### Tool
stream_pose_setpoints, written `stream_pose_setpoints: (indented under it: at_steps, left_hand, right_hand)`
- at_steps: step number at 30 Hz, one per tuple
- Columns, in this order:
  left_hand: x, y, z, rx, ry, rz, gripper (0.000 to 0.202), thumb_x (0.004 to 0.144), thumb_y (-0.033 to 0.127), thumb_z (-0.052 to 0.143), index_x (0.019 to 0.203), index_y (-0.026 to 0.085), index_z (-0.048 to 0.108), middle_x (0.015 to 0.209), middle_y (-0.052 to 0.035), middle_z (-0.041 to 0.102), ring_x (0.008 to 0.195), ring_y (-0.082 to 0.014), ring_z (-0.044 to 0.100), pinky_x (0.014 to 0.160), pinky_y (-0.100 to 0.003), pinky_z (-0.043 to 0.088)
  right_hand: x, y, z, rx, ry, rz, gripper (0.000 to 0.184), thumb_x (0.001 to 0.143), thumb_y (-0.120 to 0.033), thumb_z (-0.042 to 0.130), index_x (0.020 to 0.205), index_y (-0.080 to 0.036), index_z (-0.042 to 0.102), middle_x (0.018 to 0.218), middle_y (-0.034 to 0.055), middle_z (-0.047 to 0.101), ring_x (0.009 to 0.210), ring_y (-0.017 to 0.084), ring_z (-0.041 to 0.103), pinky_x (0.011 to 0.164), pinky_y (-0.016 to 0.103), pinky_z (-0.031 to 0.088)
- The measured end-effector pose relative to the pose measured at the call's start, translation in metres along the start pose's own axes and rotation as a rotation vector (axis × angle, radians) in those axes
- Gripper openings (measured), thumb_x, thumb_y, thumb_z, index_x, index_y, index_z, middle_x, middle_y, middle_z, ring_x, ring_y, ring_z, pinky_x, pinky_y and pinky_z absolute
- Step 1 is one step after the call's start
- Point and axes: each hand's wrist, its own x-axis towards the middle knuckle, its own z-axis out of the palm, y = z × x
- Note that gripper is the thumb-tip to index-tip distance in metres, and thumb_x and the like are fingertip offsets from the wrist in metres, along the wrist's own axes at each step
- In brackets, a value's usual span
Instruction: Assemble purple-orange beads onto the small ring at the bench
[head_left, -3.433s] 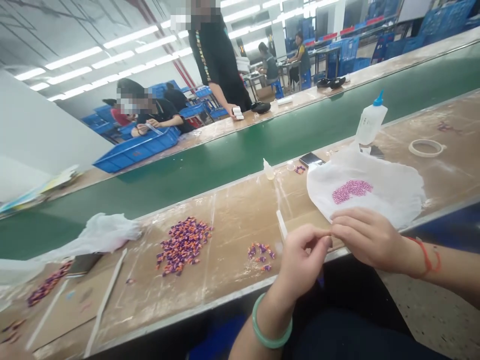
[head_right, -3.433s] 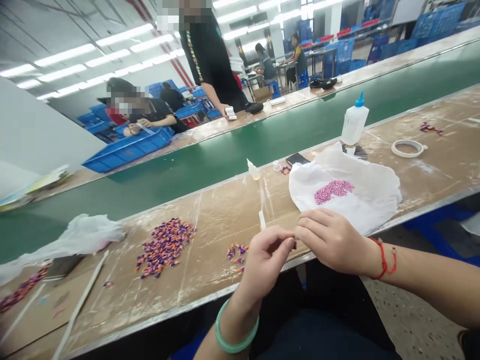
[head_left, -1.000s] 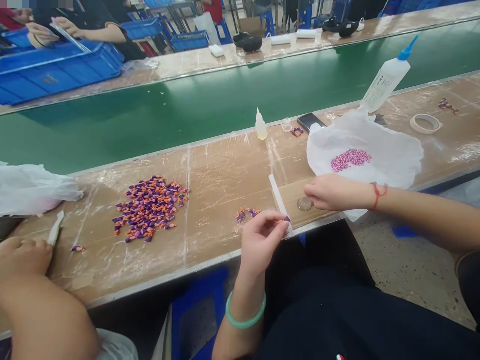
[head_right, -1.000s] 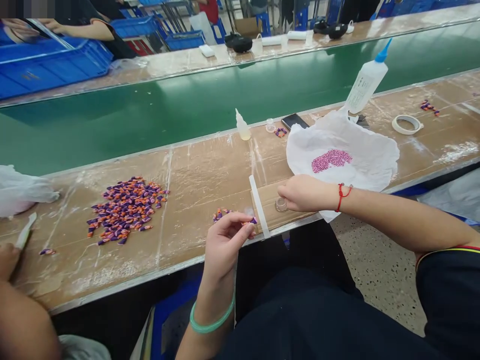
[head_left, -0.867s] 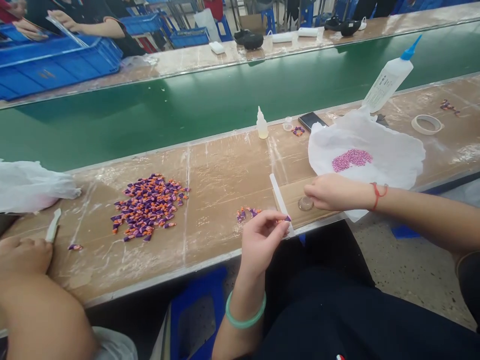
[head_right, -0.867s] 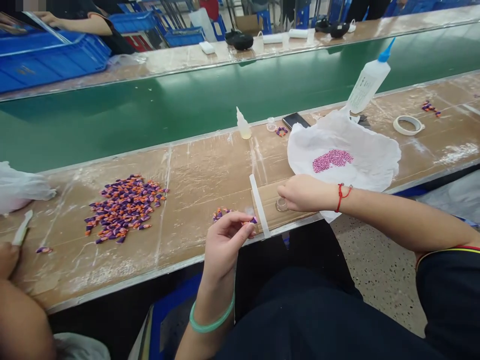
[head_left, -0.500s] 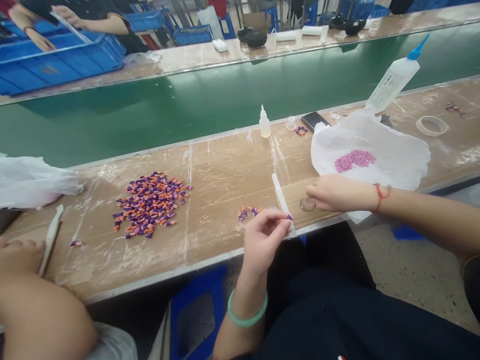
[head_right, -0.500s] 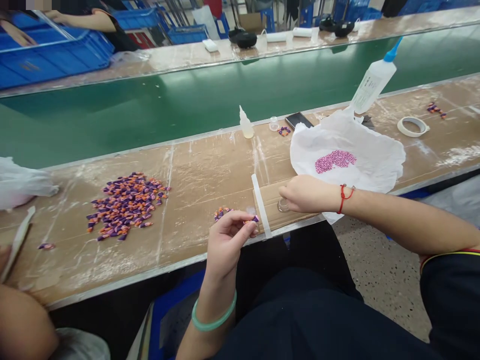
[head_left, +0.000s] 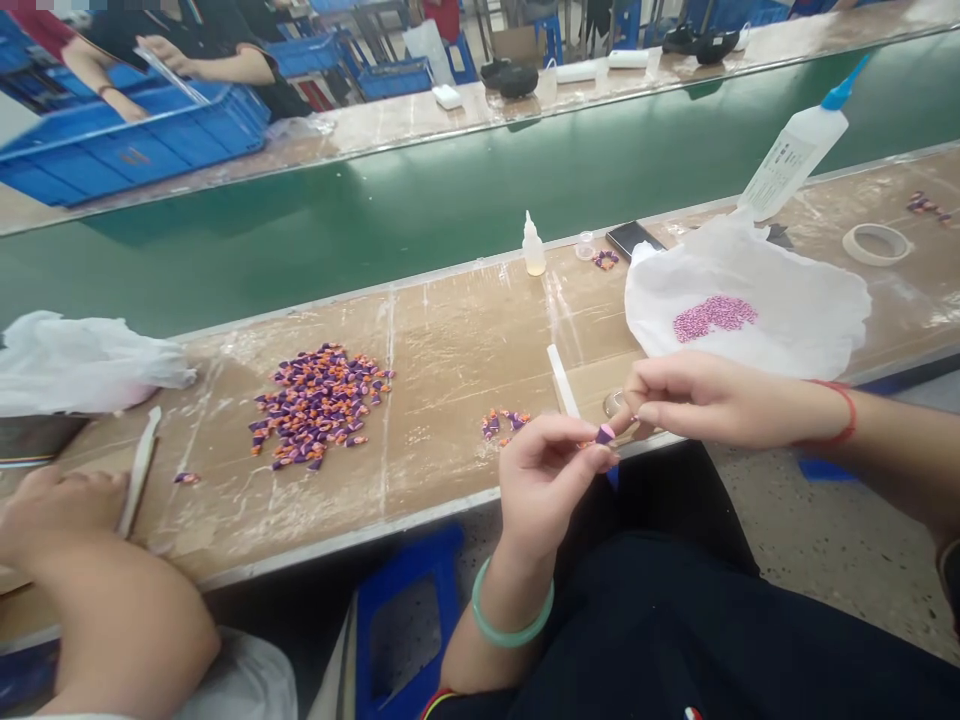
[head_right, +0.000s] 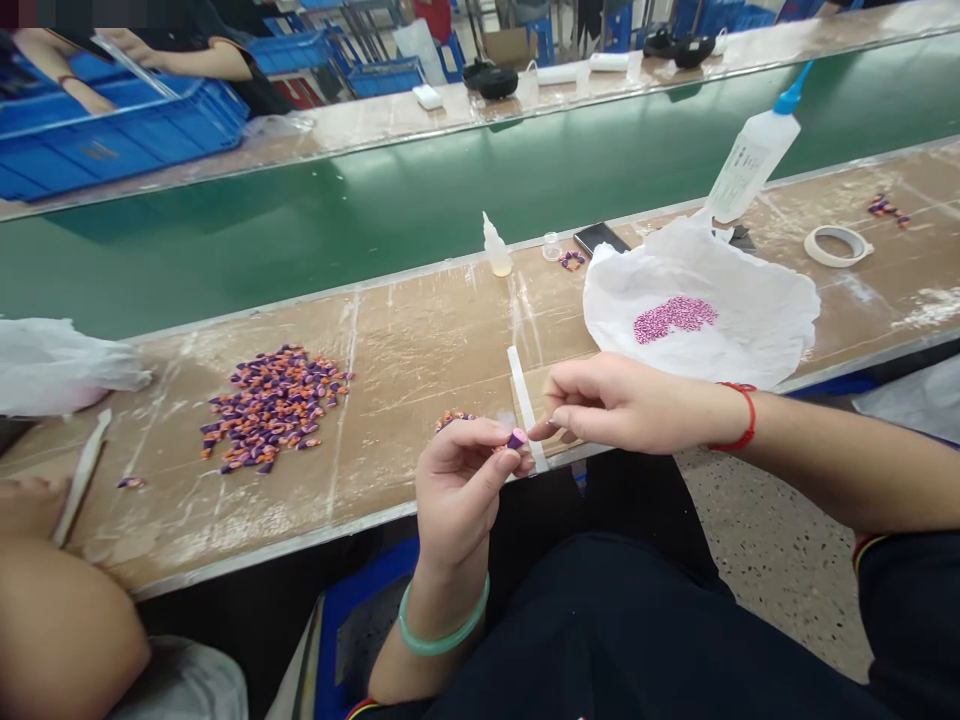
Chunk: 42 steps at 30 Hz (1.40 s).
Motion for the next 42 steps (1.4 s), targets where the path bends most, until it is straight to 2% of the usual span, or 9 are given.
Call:
stream_pose_setpoints:
  at_steps: [4,10,16,23,29,34,42]
  left_hand:
    - [-0.003,0.005,0.006,-0.037,-0.065,0.078,0.011,0.081,0.016,0.078,0.089,0.022,0.073,0.081,-0.0005,0.075,0.063,-0.0113,0.072,0.059,-0.02,0.06]
    - [-0.008,0.007,0.006,0.022,-0.091,0.122,0.017,0.083,0.011,0.075,0.094,0.024,0.074,0.087,-0.0005,0.076,0.069,-0.0108,0.072,0.064,-0.02,0.06]
    - [-0.011,0.006,0.005,0.158,-0.045,0.174,0.014,0.081,0.014,0.077,0.092,0.022,0.074,0.084,-0.0023,0.076,0.069,-0.013,0.071,0.064,-0.023,0.058]
    - [-0.013,0.005,0.004,0.242,-0.037,0.19,0.012,0.081,0.016,0.077,0.091,0.022,0.073,0.084,-0.0037,0.076,0.073,-0.0156,0.072,0.067,-0.027,0.06]
    - [-0.013,0.005,0.004,0.26,-0.054,0.225,0.018,0.08,0.01,0.077,0.091,0.023,0.075,0.086,-0.0029,0.077,0.074,-0.0155,0.072,0.07,-0.028,0.061]
    - [-0.014,0.006,0.005,0.288,-0.03,0.226,0.012,0.079,0.013,0.078,0.085,0.022,0.075,0.083,-0.0033,0.077,0.072,-0.0165,0.073,0.069,-0.029,0.062]
    - [-0.013,0.004,0.005,0.183,-0.034,0.225,0.017,0.078,0.006,0.078,0.086,0.021,0.075,0.084,-0.0023,0.077,0.074,-0.0158,0.074,0.069,-0.027,0.062]
  right_hand:
    - [-0.005,-0.008,0.006,0.067,0.016,-0.032,0.017,0.094,-0.028,0.049,0.083,-0.016,0.055,0.075,0.0009,0.06,0.064,0.011,0.051,0.055,0.022,0.037]
    - [-0.009,-0.016,0.009,0.085,0.036,-0.041,0.012,0.089,-0.02,0.051,0.079,-0.017,0.055,0.07,-0.0014,0.059,0.061,0.009,0.049,0.054,0.022,0.038]
    - [-0.009,-0.019,0.011,0.09,0.042,-0.036,0.011,0.087,-0.02,0.052,0.076,-0.017,0.054,0.07,-0.0011,0.059,0.062,0.01,0.05,0.054,0.022,0.037]
    - [-0.008,-0.021,0.011,0.042,0.049,-0.07,0.013,0.086,-0.018,0.052,0.072,-0.018,0.051,0.063,-0.0042,0.051,0.056,0.007,0.043,0.051,0.02,0.034]
    - [-0.009,-0.025,0.01,-0.04,0.075,-0.105,0.018,0.086,-0.021,0.053,0.068,-0.018,0.049,0.059,-0.0052,0.047,0.053,0.006,0.038,0.048,0.02,0.03]
    - [-0.009,-0.026,0.013,-0.063,0.095,-0.132,0.015,0.086,-0.016,0.052,0.071,-0.017,0.051,0.061,-0.0048,0.052,0.054,0.006,0.042,0.05,0.019,0.031]
    - [-0.01,-0.026,0.018,-0.127,0.128,-0.177,0.012,0.086,-0.015,0.053,0.074,-0.017,0.051,0.063,-0.0043,0.054,0.055,0.006,0.044,0.053,0.019,0.031]
